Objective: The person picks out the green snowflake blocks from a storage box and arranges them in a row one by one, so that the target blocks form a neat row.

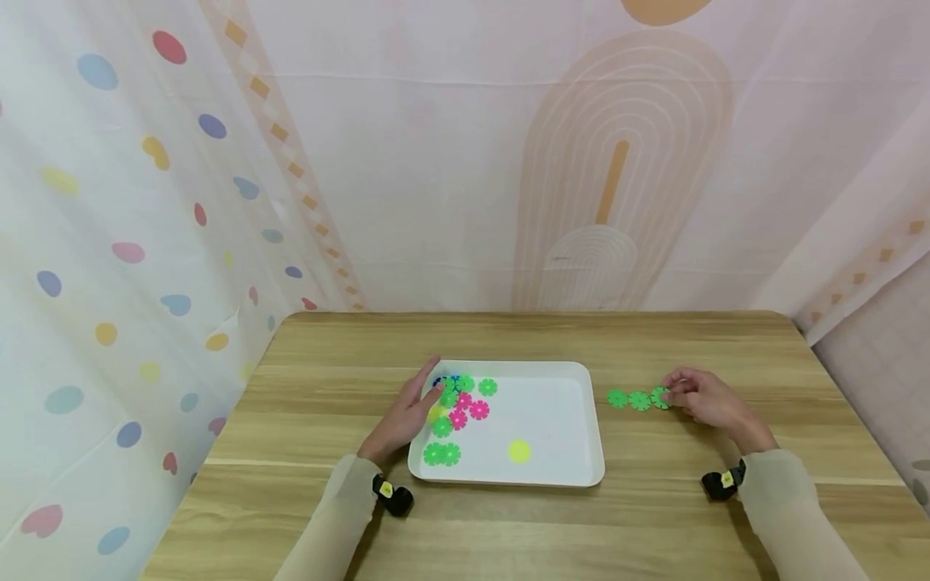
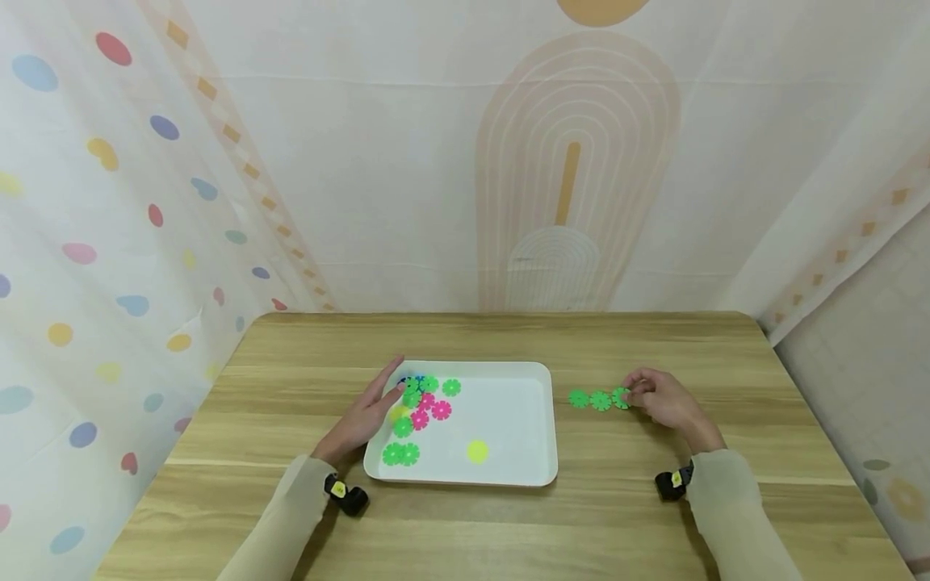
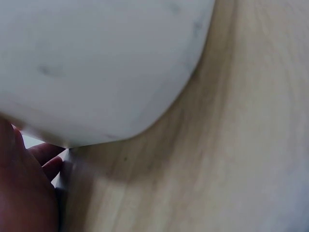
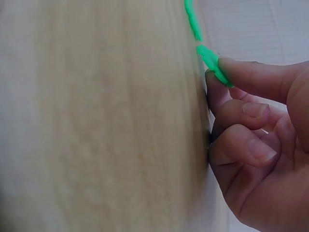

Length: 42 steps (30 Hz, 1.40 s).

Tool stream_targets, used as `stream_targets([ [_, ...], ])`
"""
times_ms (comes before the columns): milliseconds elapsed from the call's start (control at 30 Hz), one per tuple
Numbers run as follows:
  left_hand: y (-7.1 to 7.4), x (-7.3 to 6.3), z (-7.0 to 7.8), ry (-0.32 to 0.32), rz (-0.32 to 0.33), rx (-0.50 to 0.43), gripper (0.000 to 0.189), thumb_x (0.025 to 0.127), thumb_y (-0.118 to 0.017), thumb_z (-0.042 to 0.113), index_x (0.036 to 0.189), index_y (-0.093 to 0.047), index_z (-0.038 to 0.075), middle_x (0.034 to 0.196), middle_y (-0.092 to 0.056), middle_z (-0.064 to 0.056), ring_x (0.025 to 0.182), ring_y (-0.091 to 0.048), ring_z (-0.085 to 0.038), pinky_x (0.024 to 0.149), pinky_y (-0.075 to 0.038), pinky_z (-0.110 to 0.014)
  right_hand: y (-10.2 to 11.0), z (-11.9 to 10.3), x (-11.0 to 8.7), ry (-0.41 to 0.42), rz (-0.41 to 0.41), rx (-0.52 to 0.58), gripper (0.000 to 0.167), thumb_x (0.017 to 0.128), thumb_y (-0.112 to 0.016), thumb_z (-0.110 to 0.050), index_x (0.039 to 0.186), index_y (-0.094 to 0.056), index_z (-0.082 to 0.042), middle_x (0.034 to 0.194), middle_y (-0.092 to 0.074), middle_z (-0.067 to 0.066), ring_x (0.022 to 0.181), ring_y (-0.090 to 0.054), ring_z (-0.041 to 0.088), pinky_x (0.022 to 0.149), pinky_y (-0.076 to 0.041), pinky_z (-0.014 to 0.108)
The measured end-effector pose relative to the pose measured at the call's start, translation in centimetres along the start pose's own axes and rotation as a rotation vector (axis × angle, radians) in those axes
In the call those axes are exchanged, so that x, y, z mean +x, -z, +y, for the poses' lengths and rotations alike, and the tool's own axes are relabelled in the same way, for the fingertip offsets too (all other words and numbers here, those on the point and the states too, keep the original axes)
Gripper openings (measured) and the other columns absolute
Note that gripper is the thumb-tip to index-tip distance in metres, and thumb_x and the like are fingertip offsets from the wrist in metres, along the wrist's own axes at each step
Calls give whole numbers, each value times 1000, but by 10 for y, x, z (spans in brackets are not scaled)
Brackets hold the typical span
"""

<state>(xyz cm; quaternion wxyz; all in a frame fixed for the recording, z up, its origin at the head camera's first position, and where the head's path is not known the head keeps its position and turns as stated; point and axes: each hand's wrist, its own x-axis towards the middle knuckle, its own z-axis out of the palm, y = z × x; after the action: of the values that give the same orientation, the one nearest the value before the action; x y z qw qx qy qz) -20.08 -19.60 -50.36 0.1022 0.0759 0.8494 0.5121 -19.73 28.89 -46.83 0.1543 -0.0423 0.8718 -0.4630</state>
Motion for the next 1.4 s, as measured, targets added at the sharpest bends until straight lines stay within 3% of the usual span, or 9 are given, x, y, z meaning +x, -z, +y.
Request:
stream_targets([
  [667, 0, 0, -2, 1, -8, -3, 58, 107, -39, 39, 160, -16, 31, 167, -11, -2, 153, -5, -30, 120, -6, -60, -5, -3, 0, 46, 58, -87, 18, 92, -65, -7, 104, -59, 5, 82, -55, 5, 70, -46, 13, 59, -40, 24],
  [900, 1, -2, 4, 26, -11, 4, 58, 107, -39, 37, 160, -15, 29, 167, -10, -4, 153, -5, -32, 120, -5, -61, -7, -1, 0, 67, 73, -104, 16, 91, -66, -5, 102, -60, 6, 80, -55, 5, 70, -46, 14, 60, -40, 24],
  [1167, -1, -3, 0, 17, 9, -9, 57, 107, -39, 38, 159, -17, 32, 166, -12, 3, 153, -6, -27, 120, -6, -59, -8, -2, -1, 73, 75, -128, 16, 91, -65, -5, 102, -60, 5, 80, -53, 4, 71, -46, 14, 61, -39, 24],
  [1400, -1, -4, 3, -1, 10, -8, 57, 107, -39, 37, 160, -18, 30, 166, -12, 1, 153, -7, -29, 120, -7, -59, -7, -2, -2, 73, 69, -124, 20, 93, -66, -8, 106, -60, 5, 83, -54, 5, 73, -46, 14, 62, -40, 24],
])
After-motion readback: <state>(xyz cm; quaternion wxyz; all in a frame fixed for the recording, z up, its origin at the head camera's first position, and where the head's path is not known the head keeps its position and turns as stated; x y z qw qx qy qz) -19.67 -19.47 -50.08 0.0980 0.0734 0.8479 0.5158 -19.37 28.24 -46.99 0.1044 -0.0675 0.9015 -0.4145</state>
